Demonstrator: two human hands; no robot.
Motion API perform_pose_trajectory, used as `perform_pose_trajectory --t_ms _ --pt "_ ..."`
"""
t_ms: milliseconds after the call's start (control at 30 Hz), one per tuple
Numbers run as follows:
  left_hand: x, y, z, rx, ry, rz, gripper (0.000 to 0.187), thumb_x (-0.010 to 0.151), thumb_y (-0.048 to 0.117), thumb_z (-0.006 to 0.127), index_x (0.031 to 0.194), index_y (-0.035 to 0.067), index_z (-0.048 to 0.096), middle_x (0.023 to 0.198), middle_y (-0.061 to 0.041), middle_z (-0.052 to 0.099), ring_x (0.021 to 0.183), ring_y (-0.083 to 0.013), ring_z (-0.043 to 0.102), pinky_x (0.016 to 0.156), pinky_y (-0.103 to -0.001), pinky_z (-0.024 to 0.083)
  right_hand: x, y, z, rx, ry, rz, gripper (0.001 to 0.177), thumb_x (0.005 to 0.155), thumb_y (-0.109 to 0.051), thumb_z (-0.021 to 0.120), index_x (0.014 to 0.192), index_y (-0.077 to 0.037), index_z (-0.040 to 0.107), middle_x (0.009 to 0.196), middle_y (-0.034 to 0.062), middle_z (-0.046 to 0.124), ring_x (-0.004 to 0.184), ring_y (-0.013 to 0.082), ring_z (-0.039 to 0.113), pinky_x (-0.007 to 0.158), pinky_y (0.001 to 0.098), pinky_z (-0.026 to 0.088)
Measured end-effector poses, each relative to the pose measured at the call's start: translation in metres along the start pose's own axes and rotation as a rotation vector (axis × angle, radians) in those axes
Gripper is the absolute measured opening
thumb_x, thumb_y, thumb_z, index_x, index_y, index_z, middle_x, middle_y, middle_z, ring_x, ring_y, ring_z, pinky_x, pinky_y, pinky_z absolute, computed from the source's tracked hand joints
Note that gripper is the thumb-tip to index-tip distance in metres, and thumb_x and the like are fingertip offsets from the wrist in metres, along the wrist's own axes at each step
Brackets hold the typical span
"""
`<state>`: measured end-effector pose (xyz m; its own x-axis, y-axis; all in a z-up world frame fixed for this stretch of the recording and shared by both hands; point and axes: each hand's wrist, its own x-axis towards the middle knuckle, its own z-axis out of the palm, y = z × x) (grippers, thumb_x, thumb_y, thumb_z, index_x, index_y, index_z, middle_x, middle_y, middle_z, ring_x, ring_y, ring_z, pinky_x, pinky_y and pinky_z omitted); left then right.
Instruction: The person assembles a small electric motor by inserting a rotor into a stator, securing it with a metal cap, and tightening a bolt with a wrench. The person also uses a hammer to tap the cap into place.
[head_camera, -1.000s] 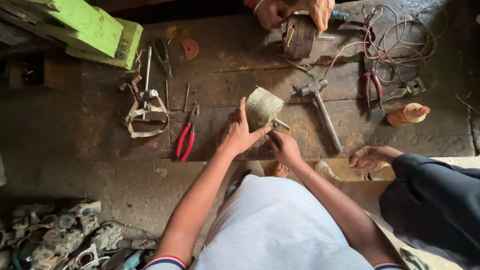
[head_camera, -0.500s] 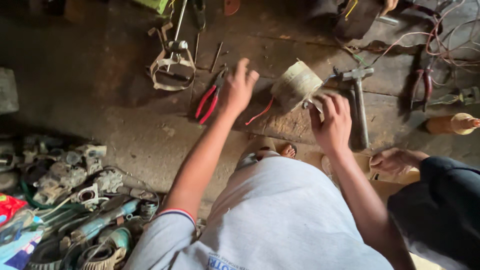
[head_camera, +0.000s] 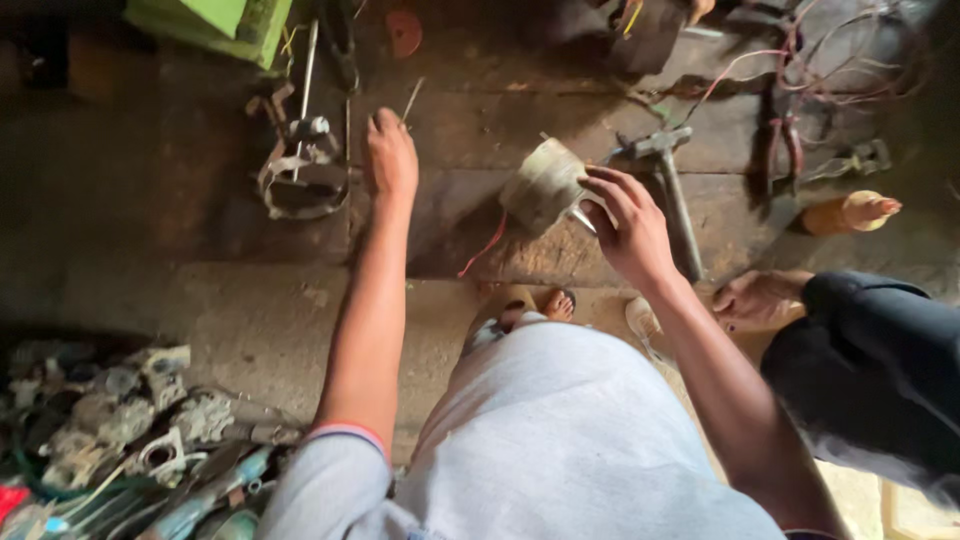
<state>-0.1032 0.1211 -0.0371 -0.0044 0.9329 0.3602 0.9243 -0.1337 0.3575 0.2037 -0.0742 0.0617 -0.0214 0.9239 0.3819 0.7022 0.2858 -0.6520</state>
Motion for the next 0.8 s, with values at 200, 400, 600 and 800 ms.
perform_pose_trajectory --t_ms 200,400,600,800 --pt "-0.052 0.157 -0.068 -0.558 -0.09 0.67 0.016 0.099 0.0 0.06 0.112 0.006 0.064 0.105 -0.013 0.072 0.104 -0.0287 0.07 0.088 -0.037 0.06 -0.004 0.01 -0.016 0.543 0.181 0.341 0.034 0.107 -0.007 0.062 0.14 -0.004 0.058 0.117 0.0081 0.073 0.096 0.0135 0.07 0.082 0.0281 0.059" --pt "-0.062 0.18 -0.072 -0.616 -0.101 0.72 0.013 0.095 0.008 0.071 0.108 0.007 0.067 0.104 -0.01 0.072 0.102 -0.0272 0.07 0.089 -0.036 0.059 -0.03 0.029 -0.005 0.919 0.286 0.49 0.016 0.11 -0.008 0.064 0.122 0.002 0.065 0.107 0.0101 0.073 0.088 0.0147 0.071 0.079 0.0285 0.059" --pt "-0.078 0.16 -0.046 -0.629 -0.164 0.647 0.019 0.088 0.0 0.074 0.104 0.008 0.068 0.096 -0.009 0.071 0.098 -0.0288 0.069 0.084 -0.038 0.057 -0.039 0.041 0.009 0.745 0.307 0.517 0.021 0.103 -0.009 0.068 0.122 0.0 0.067 0.102 0.0075 0.073 0.086 0.0115 0.071 0.076 0.0262 0.06" --pt "-0.083 0.159 -0.038 -0.645 -0.248 0.614 0.015 0.093 0.011 0.076 0.105 0.01 0.067 0.099 -0.008 0.071 0.103 -0.0288 0.068 0.092 -0.04 0.056 -0.048 0.041 0.011 0.499 0.269 0.467 0.016 0.102 -0.008 0.071 0.114 0.002 0.073 0.099 0.0073 0.069 0.084 0.0117 0.07 0.073 0.0264 0.059"
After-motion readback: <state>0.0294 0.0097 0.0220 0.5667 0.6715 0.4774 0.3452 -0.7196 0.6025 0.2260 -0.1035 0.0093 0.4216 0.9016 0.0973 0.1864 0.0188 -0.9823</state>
